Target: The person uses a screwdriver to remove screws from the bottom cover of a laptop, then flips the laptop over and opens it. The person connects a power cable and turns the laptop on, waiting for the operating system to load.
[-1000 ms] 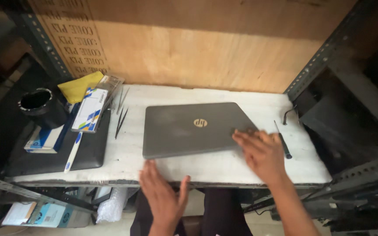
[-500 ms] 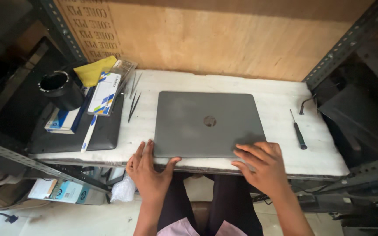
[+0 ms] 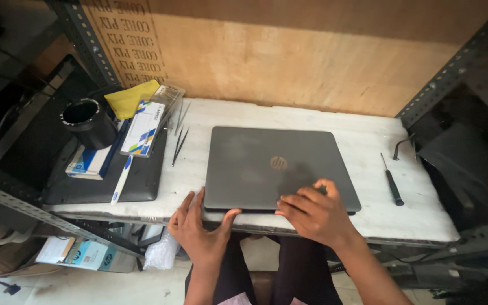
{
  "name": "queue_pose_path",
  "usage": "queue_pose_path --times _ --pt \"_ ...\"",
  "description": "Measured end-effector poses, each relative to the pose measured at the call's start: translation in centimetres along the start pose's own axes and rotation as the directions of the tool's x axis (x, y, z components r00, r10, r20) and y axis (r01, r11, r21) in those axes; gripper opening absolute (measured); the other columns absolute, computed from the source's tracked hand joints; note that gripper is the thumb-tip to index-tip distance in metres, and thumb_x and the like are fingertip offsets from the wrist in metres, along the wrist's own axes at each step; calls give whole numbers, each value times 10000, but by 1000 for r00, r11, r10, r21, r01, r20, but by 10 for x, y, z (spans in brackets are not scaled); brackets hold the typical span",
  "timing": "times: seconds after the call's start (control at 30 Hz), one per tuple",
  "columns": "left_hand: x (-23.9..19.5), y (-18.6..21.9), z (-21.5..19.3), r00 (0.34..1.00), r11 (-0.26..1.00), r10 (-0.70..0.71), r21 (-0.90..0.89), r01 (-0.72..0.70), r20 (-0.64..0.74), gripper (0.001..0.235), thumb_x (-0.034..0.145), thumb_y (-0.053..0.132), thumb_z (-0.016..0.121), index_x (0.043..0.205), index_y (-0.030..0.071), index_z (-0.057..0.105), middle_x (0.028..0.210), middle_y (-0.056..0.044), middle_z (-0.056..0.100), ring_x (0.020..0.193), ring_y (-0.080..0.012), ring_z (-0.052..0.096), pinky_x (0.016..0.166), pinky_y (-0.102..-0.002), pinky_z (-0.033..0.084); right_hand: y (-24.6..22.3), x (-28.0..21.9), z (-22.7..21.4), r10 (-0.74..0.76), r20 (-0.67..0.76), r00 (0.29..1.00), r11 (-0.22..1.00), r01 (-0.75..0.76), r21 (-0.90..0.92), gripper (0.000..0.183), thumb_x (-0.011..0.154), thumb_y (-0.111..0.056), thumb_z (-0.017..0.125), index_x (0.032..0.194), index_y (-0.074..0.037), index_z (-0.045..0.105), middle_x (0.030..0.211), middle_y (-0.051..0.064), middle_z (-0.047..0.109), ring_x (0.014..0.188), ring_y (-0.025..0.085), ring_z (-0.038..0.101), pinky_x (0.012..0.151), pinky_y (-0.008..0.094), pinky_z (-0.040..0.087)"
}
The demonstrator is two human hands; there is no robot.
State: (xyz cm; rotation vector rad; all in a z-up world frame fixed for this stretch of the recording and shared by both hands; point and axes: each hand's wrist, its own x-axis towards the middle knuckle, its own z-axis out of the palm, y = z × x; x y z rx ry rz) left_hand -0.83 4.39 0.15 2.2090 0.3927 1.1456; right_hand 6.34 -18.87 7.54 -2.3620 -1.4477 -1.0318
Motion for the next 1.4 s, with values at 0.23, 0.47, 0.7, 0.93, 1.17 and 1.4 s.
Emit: queue_pose_path --times 0.23,0.47,0.7,0.93,1.17,1.4 --pt "3 5 2 998 994 65 87 -65 7 621 765 446 822 1226 52 686 1228 -78 703 1255 -278 589 1056 -432 322 24 31 -14 -98 -235 967 973 44 -226 98 883 -233 847 857 -240 753 950 -103 750 743 99 618 809 417 361" --pt "4 3 5 998 992 66 108 -68 24 577 795 456 779 1221 77 695 1270 -47 701 1271 -264 577 1060 -409 292 109 113 -7 104 -296 950 987 -135 -89 205 1060 -263 757 863 -309 790 935 -73 772 812 131 631 925 422 326" --pt "4 2 6 998 992 59 111 -63 33 584 776 455 789 1224 93 689 1275 -33 697 1272 -261 575 1055 -416 288 170 161 20 242 -230 943 970 -233 69 124 989 -265 862 932 -165 817 936 -19 771 818 166 677 901 387 373" --pt "4 1 8 998 991 55 118 -60 43 601 761 459 790 1231 100 684 1277 -29 694 1272 -263 575 1053 -427 280 215 178 58 350 -197 916 920 -297 257 129 926 -244 870 1016 -167 820 957 33 760 866 193 717 834 333 516" --pt "1 -2 10 997 990 58 125 -64 55 605 768 454 793 1246 101 682 1272 -33 693 1283 -269 574 1049 -427 284 223 185 75 244 -340 908 963 -267 -22 155 829 -328 903 891 -197 849 812 6 715 902 257 628 881 454 422" --pt "4 6 5 995 988 85 123 -91 53 613 782 449 798 1261 85 674 1306 -52 685 1282 -273 572 1038 -425 297 200 160 46 185 -328 926 980 -201 -13 195 935 -274 859 1062 -140 797 1069 35 689 1084 285 586 951 460 397"
